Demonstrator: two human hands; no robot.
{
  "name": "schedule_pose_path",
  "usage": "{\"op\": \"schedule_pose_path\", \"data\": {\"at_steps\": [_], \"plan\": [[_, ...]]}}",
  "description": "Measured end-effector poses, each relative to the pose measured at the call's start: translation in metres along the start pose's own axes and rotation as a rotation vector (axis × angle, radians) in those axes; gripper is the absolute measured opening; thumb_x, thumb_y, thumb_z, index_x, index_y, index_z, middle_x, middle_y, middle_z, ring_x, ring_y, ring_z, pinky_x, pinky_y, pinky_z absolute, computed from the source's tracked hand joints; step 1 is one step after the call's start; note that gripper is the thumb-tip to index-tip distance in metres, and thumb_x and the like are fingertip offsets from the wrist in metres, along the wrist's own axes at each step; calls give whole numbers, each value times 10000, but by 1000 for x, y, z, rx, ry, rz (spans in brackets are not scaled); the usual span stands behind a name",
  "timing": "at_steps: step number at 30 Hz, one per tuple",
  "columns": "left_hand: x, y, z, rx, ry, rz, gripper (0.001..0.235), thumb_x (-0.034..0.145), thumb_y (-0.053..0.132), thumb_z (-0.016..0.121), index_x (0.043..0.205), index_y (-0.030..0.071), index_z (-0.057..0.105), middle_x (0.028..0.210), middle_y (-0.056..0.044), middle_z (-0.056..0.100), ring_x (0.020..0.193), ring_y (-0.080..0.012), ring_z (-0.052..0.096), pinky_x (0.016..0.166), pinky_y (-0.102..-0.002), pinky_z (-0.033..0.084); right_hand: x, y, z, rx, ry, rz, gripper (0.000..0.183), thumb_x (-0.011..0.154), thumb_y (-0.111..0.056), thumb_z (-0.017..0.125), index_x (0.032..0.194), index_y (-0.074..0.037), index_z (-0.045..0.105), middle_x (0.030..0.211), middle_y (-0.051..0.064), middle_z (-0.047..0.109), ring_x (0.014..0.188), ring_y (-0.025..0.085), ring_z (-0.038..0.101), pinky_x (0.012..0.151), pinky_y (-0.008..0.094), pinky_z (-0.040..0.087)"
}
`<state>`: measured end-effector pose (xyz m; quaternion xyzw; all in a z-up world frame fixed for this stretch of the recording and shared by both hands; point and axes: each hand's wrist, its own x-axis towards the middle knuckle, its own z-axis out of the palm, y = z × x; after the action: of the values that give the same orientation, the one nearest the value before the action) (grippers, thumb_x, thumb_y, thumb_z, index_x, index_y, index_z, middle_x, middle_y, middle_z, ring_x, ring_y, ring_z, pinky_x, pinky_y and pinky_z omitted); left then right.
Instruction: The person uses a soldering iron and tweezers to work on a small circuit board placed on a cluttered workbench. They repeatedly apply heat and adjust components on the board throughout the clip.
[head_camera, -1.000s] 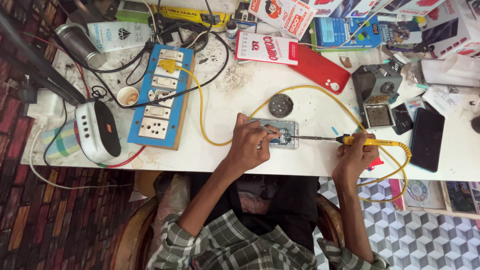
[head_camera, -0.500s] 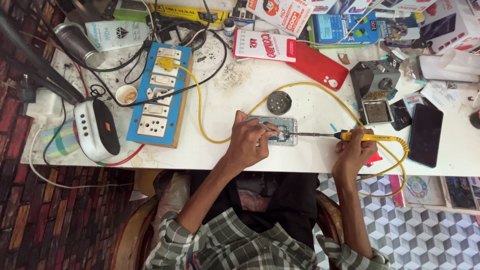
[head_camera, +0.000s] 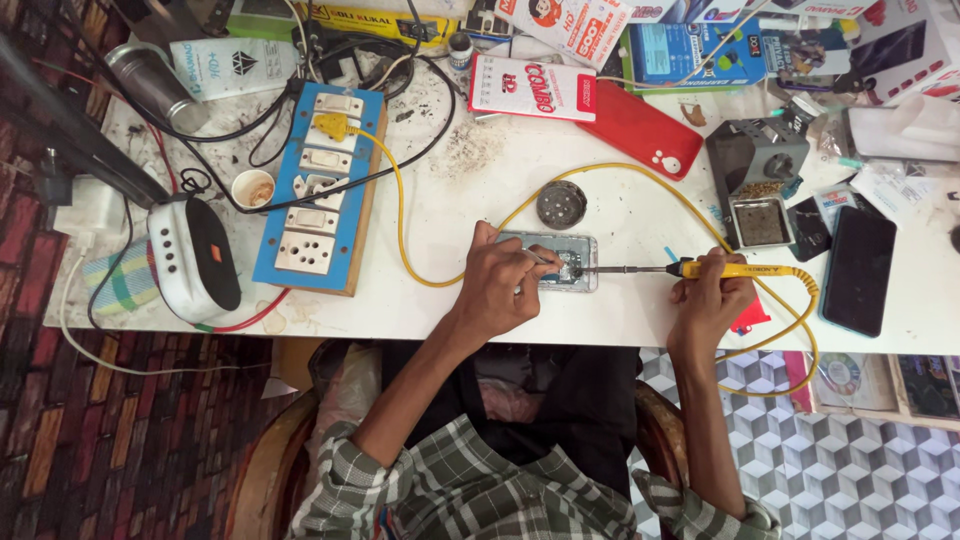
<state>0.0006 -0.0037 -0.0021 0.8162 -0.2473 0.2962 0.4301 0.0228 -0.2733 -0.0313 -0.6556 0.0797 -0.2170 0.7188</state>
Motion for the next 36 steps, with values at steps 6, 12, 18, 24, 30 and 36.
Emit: {"op": "schedule_pose_path", "data": {"at_steps": [6,12,18,24,30,36], "plan": [[0,0,0,2,-4,-22,182,795,-89,604,681,30,683,872,-17,793,570,-190,459,780,-387,308,-2,0,0,71,15,33,304,1144,-232,547,900,-64,481,650,7,431,483,78,381,478,266,394],[-1,0,2,20,1,-32,164,814,-73,639,710,27,716,863,-12,793,567,-186,427,765,-385,299,-3,-3,-1,94,15,40,337,1161,-246,523,879,-78,449,643,-3,428,472,78,363,469,261,381],[0,1,0,20,-7,-40,159,824,-63,649,718,32,722,871,-7,794,585,-181,444,767,-384,302,-3,0,-1,32,16,35,299,1149,-222,530,908,-52,483,634,5,423,465,82,363,471,276,402],[-2,1,1,11,4,-28,143,842,-48,659,791,47,753,882,4,790,603,-171,476,768,-377,305,-1,4,-2,51,-8,41,273,1148,-184,535,922,-44,475,672,17,446,469,87,374,479,283,416],[-1,2,0,14,-7,-44,144,855,-40,663,779,52,743,880,14,787,589,-161,477,771,-378,303,-2,3,-3,45,13,5,256,1140,-180,531,923,-53,482,688,17,468,481,85,389,486,279,422],[0,4,-1,33,-33,-62,152,837,-58,648,778,39,749,848,14,795,557,-184,450,749,-384,291,-4,1,-5,161,14,-24,305,1164,-176,535,891,-70,450,674,22,439,502,87,359,502,274,410]]}}
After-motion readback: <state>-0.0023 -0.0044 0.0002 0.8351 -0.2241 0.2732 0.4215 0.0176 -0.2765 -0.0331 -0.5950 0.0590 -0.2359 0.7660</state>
